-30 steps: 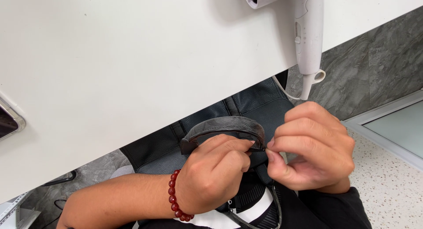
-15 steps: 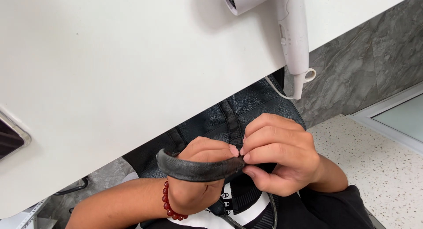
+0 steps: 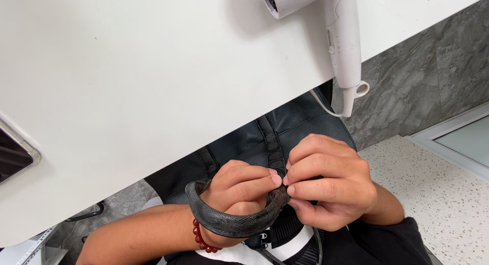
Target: Applying dye to the handles of a leather bag and using a hair dryer to set it.
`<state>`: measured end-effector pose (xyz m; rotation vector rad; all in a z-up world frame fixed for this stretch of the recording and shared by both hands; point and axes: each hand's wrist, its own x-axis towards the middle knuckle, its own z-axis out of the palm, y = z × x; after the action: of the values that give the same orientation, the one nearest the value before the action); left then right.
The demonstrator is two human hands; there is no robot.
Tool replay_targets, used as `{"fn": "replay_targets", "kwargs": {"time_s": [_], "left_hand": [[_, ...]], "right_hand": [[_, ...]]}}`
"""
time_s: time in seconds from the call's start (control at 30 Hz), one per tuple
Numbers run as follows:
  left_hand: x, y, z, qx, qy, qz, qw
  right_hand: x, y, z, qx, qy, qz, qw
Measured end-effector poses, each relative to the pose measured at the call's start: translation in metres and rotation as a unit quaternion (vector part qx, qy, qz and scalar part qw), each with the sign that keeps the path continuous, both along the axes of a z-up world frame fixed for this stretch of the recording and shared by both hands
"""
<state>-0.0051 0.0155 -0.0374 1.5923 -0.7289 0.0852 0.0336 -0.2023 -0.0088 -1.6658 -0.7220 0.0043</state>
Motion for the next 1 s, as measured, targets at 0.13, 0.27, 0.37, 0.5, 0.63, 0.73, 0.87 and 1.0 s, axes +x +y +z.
{"fn": "replay_targets", "kwargs": {"time_s": [0.13, 0.27, 0.37, 0.5, 0.63, 0.73, 0.87, 1.0], "left_hand": [[0.002, 0.001, -0.002, 0.006, -0.012, 0.008, 1.000], [0.001, -0.002, -0.010, 0.017, -0.062, 0.005, 0.998], [-0.001, -0.004, -0.013, 0.023, -0.084, 0.025, 0.996], [0.001, -0.003, -0.010, 0.035, -0.095, 0.028, 0.994], [0.000, 0.000, -0.005, 0.044, -0.095, 0.016, 0.994], [-0.001, 0.001, -0.002, 0.058, -0.075, 0.008, 0.995], [-0.002, -0.001, 0.000, 0.064, -0.066, 0.007, 0.996], [-0.003, -0.003, -0.001, 0.053, -0.070, 0.030, 0.996]], "right_hand": [[0.001, -0.001, 0.001, -0.005, -0.010, 0.003, 1.000], [0.002, -0.001, 0.000, -0.010, -0.021, 0.007, 1.000], [0.002, -0.001, 0.002, -0.013, -0.022, 0.006, 1.000], [0.001, -0.001, 0.006, -0.018, -0.030, -0.010, 0.999], [0.006, 0.004, 0.013, -0.010, -0.058, -0.020, 0.998], [0.010, 0.006, 0.016, -0.009, -0.080, -0.006, 0.997], [0.008, 0.008, 0.011, 0.016, -0.098, -0.004, 0.995], [0.005, 0.009, 0.010, 0.023, -0.102, -0.017, 0.994]]}}
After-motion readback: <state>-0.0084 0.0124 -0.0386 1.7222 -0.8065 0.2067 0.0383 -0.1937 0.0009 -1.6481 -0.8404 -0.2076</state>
